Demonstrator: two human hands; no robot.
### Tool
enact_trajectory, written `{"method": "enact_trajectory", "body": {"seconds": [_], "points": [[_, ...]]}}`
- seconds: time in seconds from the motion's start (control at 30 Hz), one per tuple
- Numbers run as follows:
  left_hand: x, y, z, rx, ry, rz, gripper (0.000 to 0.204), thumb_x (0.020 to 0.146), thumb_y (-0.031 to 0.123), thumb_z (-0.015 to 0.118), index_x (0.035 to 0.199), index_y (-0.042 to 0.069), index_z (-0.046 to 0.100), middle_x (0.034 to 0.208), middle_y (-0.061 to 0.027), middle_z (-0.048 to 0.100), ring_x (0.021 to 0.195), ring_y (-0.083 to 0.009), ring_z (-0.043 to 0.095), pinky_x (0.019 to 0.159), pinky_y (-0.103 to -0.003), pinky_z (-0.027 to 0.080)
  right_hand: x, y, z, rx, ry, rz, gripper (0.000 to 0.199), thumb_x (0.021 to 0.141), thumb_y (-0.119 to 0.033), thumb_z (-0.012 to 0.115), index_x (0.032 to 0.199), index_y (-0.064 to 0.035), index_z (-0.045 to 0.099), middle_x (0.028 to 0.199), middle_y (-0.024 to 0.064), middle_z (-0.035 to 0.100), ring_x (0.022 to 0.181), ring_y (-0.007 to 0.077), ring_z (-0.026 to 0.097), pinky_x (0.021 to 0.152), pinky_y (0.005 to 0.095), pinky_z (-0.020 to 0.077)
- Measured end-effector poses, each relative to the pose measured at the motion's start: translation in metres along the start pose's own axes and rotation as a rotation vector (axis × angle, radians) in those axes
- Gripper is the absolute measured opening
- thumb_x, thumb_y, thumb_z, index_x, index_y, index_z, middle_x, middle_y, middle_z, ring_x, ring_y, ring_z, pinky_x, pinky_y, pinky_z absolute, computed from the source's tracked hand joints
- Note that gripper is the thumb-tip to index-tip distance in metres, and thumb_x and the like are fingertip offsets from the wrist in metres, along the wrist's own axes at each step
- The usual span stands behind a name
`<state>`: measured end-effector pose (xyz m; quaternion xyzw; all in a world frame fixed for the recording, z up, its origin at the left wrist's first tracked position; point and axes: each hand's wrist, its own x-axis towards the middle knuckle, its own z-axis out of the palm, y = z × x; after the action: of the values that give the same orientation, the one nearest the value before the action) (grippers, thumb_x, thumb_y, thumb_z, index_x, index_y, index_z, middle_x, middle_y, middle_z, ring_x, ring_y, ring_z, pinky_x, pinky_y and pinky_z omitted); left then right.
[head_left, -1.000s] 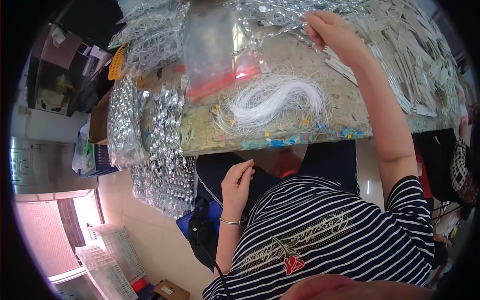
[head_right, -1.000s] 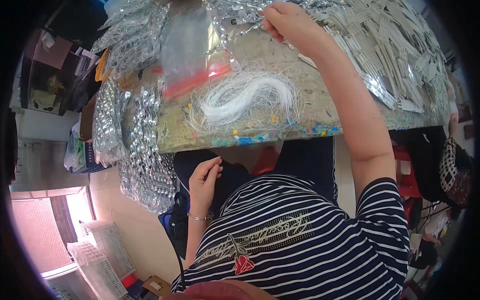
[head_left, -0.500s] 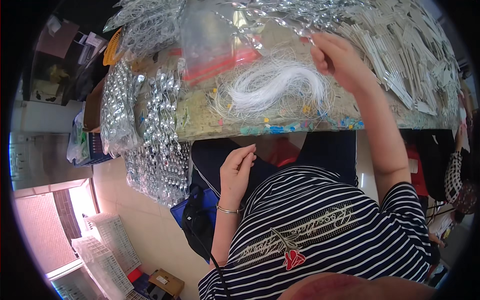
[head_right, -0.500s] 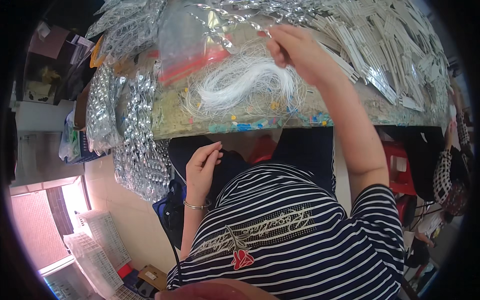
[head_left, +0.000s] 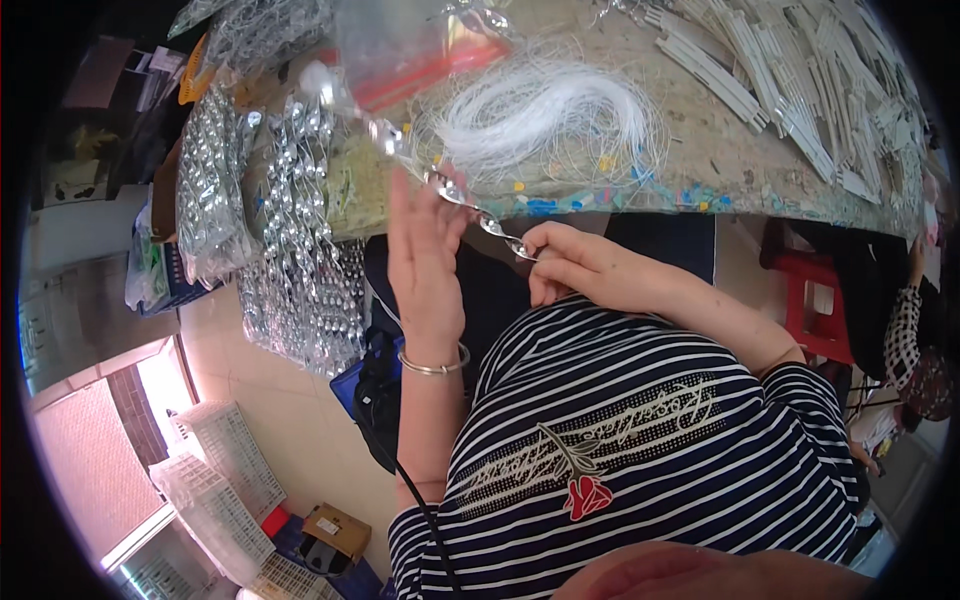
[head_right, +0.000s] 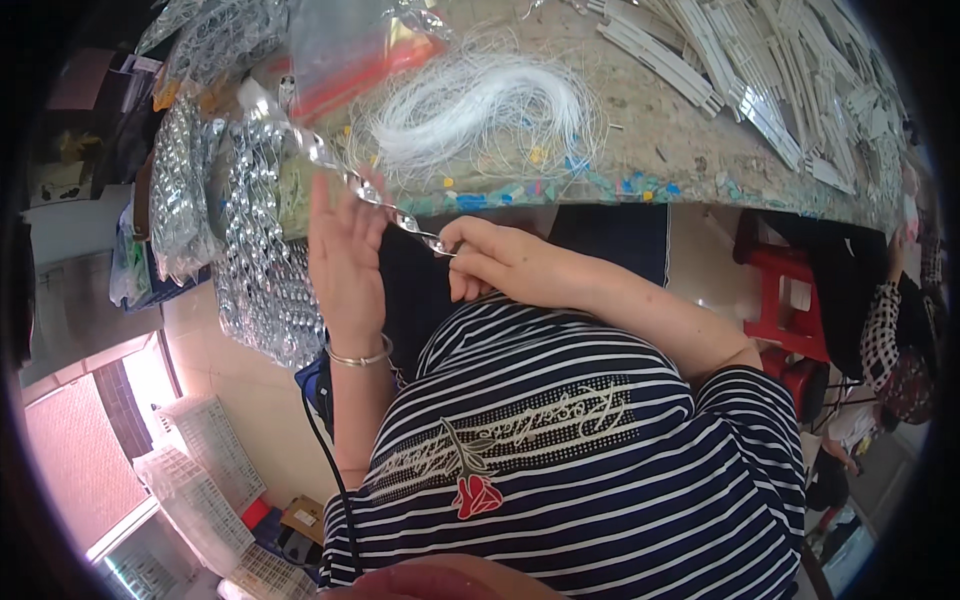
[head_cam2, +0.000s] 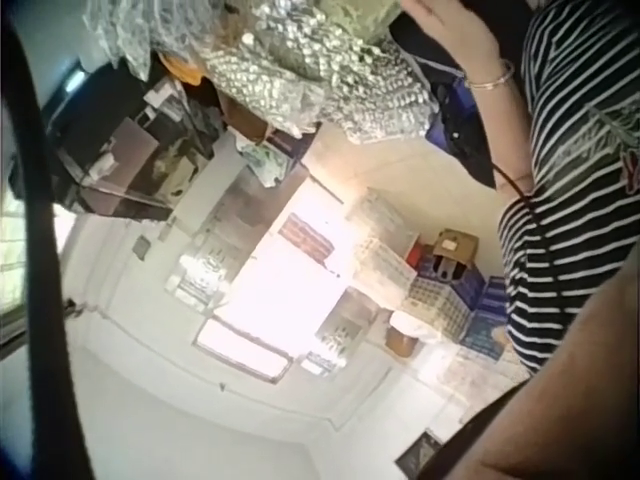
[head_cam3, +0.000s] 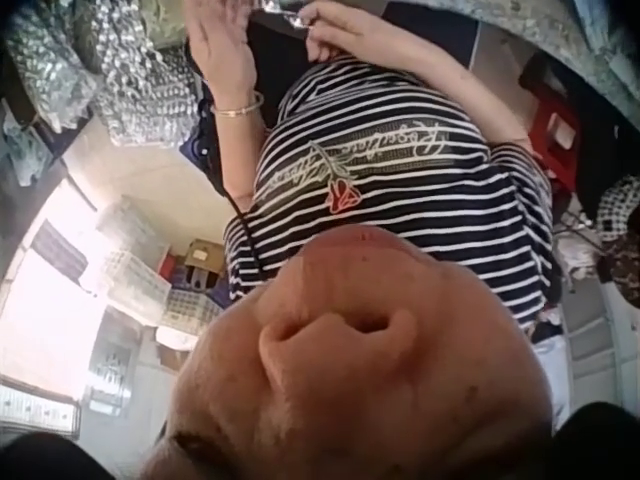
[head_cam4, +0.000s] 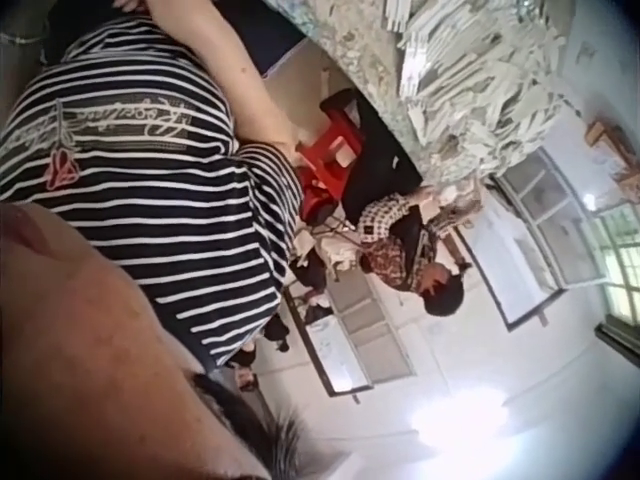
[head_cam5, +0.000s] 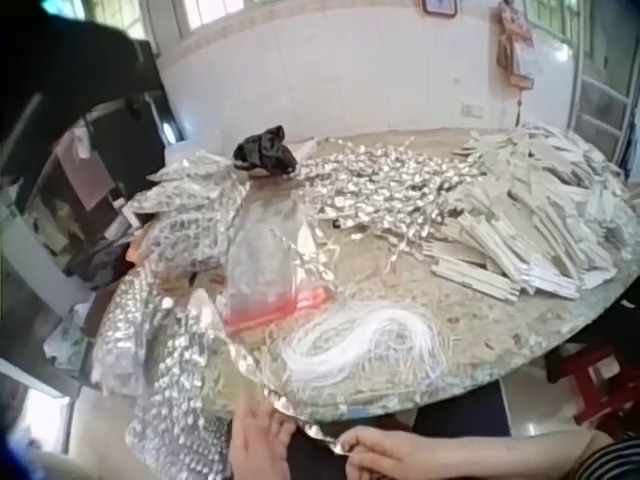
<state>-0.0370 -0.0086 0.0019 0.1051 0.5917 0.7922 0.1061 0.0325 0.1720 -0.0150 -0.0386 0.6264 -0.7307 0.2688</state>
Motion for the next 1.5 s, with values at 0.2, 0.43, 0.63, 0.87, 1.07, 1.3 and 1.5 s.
{"method": "enact_trajectory", "body": {"seconds": [0.2,0.43,0.63,0.87,1.07,1.3,1.5], "points": [[0.016,0.029,0.004,-0.169,0.262,0.098,0.045,0.1,0.024,0.034,0.139,0.005,0.022,0.124,-0.0185,0.048,0.092,-0.0237,0.061,0.059,-0.026,0.053,0.011,0.014,0.018,-0.236,-0.135,0.039,0.019,0.095,-0.016,0.041,0.111,-0.0074,0.042,0.083,0.0063,0.063,0.075,0.0168,0.06,0.069,0.0291,0.0482],[0.026,0.059,-0.024,-0.12,0.138,0.339,0.04,0.099,0.022,0.037,0.135,0.005,0.034,0.091,-0.0069,0.056,0.057,-0.0054,0.041,0.045,-0.018,0.027,0.017,0.027,0.014,-0.335,0.019,-0.051,0.023,0.092,-0.023,0.05,0.104,-0.0053,0.058,0.093,0.0105,0.064,0.082,0.0247,0.062,0.075,0.0335,0.0479],[-0.007,0.037,-0.04,0.342,0.031,-0.148,0.023,0.098,0.02,0.041,0.104,0.002,0.055,0.074,0.0001,0.052,0.05,-0.002,0.036,0.043,-0.016,0.026,-0.001,0.0,-0.057,-0.605,0.601,-0.196,0.019,0.089,-0.013,0.056,0.104,-0.0025,0.061,0.09,0.0063,0.062,0.082,0.0143,0.059,0.075,0.026,0.0472],[-0.033,-0.012,-0.017,0.226,-0.086,-0.392,0.028,0.096,0.017,0.044,0.114,0.0,0.057,0.09,-0.0009,0.058,0.066,-0.0024,0.049,0.057,-0.016,0.039,-0.005,0.005,-0.073,-0.784,0.595,-0.33,0.013,0.084,-0.009,0.062,0.095,-0.0034,0.063,0.086,0.0047,0.057,0.08,0.0152,0.055,0.068,0.0262,0.0435],[-0.039,-0.012,-0.014,0.275,-0.14,-0.44,0.022,0.094,0.019,0.051,0.104,0.002,0.06,0.078,0.0023,0.055,0.058,-0.0012,0.047,0.05,-0.015,0.037,0.022,0.011,-0.068,-1.108,0.584,-0.539,0.011,0.078,-0.009,0.065,0.088,-0.0052,0.063,0.081,0.0078,0.054,0.077,0.0248,0.054,0.068,0.0332,0.0434],[-0.044,-0.014,-0.014,0.318,-0.134,-0.473,0.019,0.092,0.021,0.055,0.098,0.004,0.062,0.073,0.0035,0.055,0.054,-0.0007,0.046,0.047,-0.015,0.036,0.012,0.002,-0.085,-1.063,0.626,-0.472,0.008,0.081,-0.01,0.061,0.084,-0.0027,0.058,0.08,0.0089,0.054,0.078,0.0251,0.053,0.071,0.0327,0.0426],[-0.041,-0.015,-0.012,0.357,-0.117,-0.479,0.019,0.092,0.021,0.055,0.099,0.005,0.063,0.072,0.0039,0.055,0.054,-0.0008,0.045,0.048,-0.015,0.037,-0.009,-0.015,-0.104,-0.69,0.728,-0.228,0.012,0.09,-0.015,0.054,0.089,-0.0035,0.056,0.086,0.0011,0.061,0.08,0.0078,0.052,0.071,0.0235,0.0407]]}}
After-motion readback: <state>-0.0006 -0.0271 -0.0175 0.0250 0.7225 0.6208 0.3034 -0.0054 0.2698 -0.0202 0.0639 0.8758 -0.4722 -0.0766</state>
